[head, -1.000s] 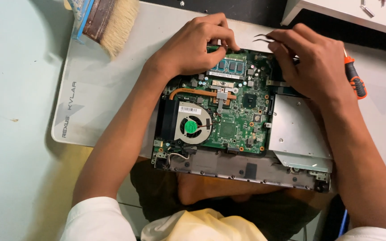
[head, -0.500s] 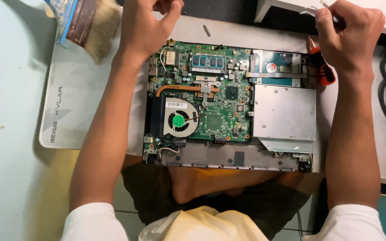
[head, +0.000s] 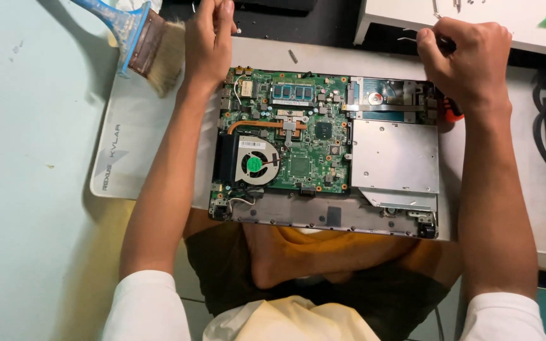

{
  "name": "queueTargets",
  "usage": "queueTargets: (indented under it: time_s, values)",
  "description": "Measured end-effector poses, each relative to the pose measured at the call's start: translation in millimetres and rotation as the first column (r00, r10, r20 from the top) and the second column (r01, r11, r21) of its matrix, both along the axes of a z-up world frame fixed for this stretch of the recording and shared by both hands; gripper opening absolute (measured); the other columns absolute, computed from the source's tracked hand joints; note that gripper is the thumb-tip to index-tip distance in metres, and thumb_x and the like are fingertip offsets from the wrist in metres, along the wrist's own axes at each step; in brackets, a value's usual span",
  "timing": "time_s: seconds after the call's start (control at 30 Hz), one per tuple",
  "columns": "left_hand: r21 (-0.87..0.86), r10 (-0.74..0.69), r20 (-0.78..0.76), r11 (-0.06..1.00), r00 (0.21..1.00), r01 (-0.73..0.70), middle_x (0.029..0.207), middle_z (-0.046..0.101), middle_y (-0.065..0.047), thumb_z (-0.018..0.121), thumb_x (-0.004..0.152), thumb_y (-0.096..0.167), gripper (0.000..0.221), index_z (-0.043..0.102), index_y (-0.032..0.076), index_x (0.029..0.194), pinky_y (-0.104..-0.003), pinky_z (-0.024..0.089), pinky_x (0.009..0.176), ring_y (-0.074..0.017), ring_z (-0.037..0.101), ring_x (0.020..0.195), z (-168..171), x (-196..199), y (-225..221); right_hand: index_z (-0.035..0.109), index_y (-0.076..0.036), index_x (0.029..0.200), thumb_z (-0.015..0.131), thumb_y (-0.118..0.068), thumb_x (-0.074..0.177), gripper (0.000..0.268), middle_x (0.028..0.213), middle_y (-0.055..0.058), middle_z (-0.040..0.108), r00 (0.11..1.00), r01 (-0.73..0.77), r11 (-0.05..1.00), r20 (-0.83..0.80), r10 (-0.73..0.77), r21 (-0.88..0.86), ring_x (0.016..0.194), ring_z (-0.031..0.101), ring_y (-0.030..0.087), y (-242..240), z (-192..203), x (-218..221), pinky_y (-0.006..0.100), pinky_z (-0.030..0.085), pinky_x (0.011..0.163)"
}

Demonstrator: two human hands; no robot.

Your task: Connecting internal ribbon cables and fastening the bottom cover of a laptop using a screwdriver.

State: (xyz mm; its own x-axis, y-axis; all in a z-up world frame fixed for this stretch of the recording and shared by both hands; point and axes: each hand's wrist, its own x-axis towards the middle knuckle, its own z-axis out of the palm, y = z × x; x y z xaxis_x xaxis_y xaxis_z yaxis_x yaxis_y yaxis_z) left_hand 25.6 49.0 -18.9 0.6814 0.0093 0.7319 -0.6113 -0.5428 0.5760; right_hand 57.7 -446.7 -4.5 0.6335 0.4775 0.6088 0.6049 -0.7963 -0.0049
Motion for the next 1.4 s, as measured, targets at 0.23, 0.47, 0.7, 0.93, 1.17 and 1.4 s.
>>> queueTargets:
  time_s: [0.23, 0.47, 0.7, 0.93, 1.17, 1.4]
  values:
    - [-0.095, 0.000, -0.009, 0.995, 1.000, -0.001, 0.101, 0.069, -0.006, 0.050, 0.125, 0.016, 0.012, 0.058, 0.010, 0.133, -0.036, 0.056, 0.077, -0.0184, 0.067, 0.087, -15.8, 12.9, 16.3, 0.102, -0.008, 0.124, 0.093, -0.026, 0.137, 0.024, 0.075, 0.002, 0.068, 0.999, 0.028, 0.999, 0.028, -0.027, -0.042, 0.056, 0.048, 0.017, -1.6, -1.1, -0.5, 0.036, 0.036, 0.060]
    - [-0.041, 0.045, -0.020, 0.998, 0.999, -0.046, 0.099, 0.070, -0.004, 0.058, 0.124, 0.019, 0.014, 0.065, 0.007, 0.122, -0.033, 0.055, 0.075, -0.0159, 0.067, 0.084, -19.4, 14.4, 14.4, 0.103, -0.009, 0.127, 0.094, -0.024, 0.137, 0.021, 0.078, 0.002, 0.073, 0.999, 0.026, 0.998, 0.020, -0.025, -0.054, 0.056, 0.055, 0.016, -0.1, 0.1, -2.3, 0.033, 0.042, 0.059]
    - [0.014, 0.039, -0.043, 0.999, 0.998, -0.039, 0.090, 0.073, -0.003, 0.064, 0.114, 0.009, 0.004, 0.068, 0.006, 0.114, -0.032, 0.052, 0.068, -0.0157, 0.063, 0.075, -28.6, 17.1, 8.8, 0.101, -0.010, 0.125, 0.091, -0.024, 0.137, 0.022, 0.076, 0.002, 0.071, 1.000, 0.022, 0.998, -0.003, -0.022, -0.057, 0.055, 0.053, 0.016, 1.3, -1.2, -2.1, 0.033, 0.041, 0.058]
    - [0.037, 0.029, 0.006, 0.999, 1.000, -0.030, 0.090, 0.072, -0.004, 0.071, 0.108, 0.005, 0.005, 0.074, 0.005, 0.104, -0.030, 0.051, 0.069, -0.0152, 0.061, 0.077, -20.2, 14.0, 6.4, 0.100, -0.013, 0.127, 0.089, -0.030, 0.139, 0.023, 0.078, 0.001, 0.075, 0.997, 0.075, 0.987, -0.015, -0.078, -0.140, 0.055, 0.061, 0.015, 4.0, -2.1, -1.4, 0.032, 0.045, 0.061]
    - [0.035, 0.064, -0.016, 0.997, 0.998, -0.064, 0.082, 0.075, -0.003, 0.057, 0.123, 0.036, 0.044, 0.074, 0.006, 0.096, -0.034, 0.049, 0.067, -0.0163, 0.062, 0.071, -7.9, 4.5, -0.8, 0.097, -0.011, 0.126, 0.090, -0.032, 0.133, 0.023, 0.099, 0.005, 0.087, 0.990, 0.035, 0.986, -0.130, -0.057, -0.162, 0.066, 0.072, 0.019, 19.3, 5.1, -9.7, 0.035, 0.056, 0.064]
    - [0.094, 0.086, -0.014, 0.992, 0.996, -0.084, 0.076, 0.074, -0.001, 0.057, 0.123, 0.038, 0.046, 0.073, 0.009, 0.092, -0.035, 0.042, 0.059, -0.0160, 0.058, 0.062, -7.3, 1.9, -5.9, 0.095, -0.012, 0.132, 0.097, -0.026, 0.123, 0.017, 0.118, 0.005, 0.092, 0.993, 0.002, 0.976, -0.113, -0.027, -0.217, 0.083, 0.083, 0.017, 27.0, 5.6, -11.3, 0.031, 0.065, 0.069]
